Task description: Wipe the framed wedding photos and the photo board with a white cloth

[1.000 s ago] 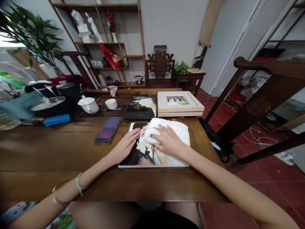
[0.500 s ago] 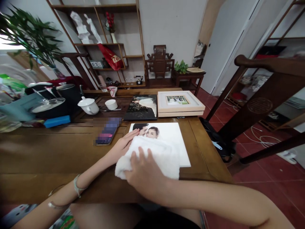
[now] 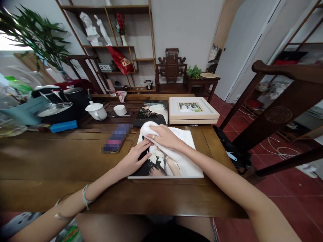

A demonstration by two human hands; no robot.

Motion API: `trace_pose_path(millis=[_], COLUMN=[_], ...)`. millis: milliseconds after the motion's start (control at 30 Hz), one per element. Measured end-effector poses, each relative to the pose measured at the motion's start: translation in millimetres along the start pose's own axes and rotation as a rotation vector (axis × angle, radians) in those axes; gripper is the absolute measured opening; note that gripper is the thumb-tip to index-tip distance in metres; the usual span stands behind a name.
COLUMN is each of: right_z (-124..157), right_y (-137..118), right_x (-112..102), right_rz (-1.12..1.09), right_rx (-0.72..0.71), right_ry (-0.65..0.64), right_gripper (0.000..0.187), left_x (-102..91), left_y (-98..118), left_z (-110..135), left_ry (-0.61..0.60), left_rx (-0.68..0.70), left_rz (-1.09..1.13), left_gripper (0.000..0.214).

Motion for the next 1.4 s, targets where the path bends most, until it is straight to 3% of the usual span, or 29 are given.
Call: trace_pose_path(millis=[133, 233, 333, 533, 667, 767, 900, 1000, 1067, 1267, 1333, 1400], right_z=[-36.5, -36.3, -12.9, 64.2, 102.3, 117.0, 130.4, 134.6, 131.7, 103.5, 96.1, 94.2], right_y=[-0.1, 3.7, 9.2, 29.1, 33.7, 7.4, -53.4, -77.0, -67.7, 13.8, 24.9, 17.1], right_x=[13.2, 13.9, 5.9, -17.1, -23.6, -15.2, 7.0, 13.8, 11.0, -9.9, -12.8, -10.1], right_rz=[-0.045, -0.045, -0.029, 0.137, 0.286, 0.335, 0.257, 0.196, 0.203, 0.305, 0.318, 0.313], right_rx=[-0.104, -0.12, -0.106, -0.014, 0.026, -0.062, -0.205, -0.258, -0.245, -0.134, -0.107, -0.112], right_ry=[-0.117, -0.168, -0.188, -0.181, -0.114, -0.084, -0.166, -0.209, -0.202, -0.125, -0.114, -0.123], right_gripper=[0.02, 0.022, 0.026, 0.028, 0.022, 0.023, 0.032, 0.035, 0.035, 0.03, 0.029, 0.03], left_x=[-3.3, -2.4, 0.8, 3.5, 3.6, 4.4, 7.4, 7.7, 6.9, 6.7, 6.4, 5.7], left_y=[3.6, 2.2, -1.5, -4.2, -5.6, -9.9, -12.9, -12.3, -11.5, -11.1, -11.6, -12.3], left_z=[-0.3, -0.2, 0.4, 1.1, 0.4, -0.2, -0.5, -0.4, -0.4, -1.1, -1.3, -1.5], left_ry=[0.006, 0.002, -0.015, -0.058, -0.035, 0.019, 0.056, 0.055, 0.052, 0.03, 0.039, 0.049], left_rx=[0.042, 0.042, 0.007, -0.058, -0.078, -0.106, -0.113, -0.108, -0.103, -0.097, -0.086, -0.072], left_rz=[0.005, 0.0, -0.021, -0.019, 0.029, 0.067, 0.056, 0.049, 0.048, 0.037, 0.042, 0.052], left_gripper=[0.039, 0.04, 0.042, 0.049, 0.048, 0.047, 0.047, 0.047, 0.046, 0.046, 0.045, 0.045])
Point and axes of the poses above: each hand's wrist, its own z-axis away from the middle knuckle, its own x-axis out of the palm, y = z × x, the point moved 6 cm from there along -z, towards the middle knuckle, and after that the axes turned 15 degrees about -x, right-handed, at the moved point
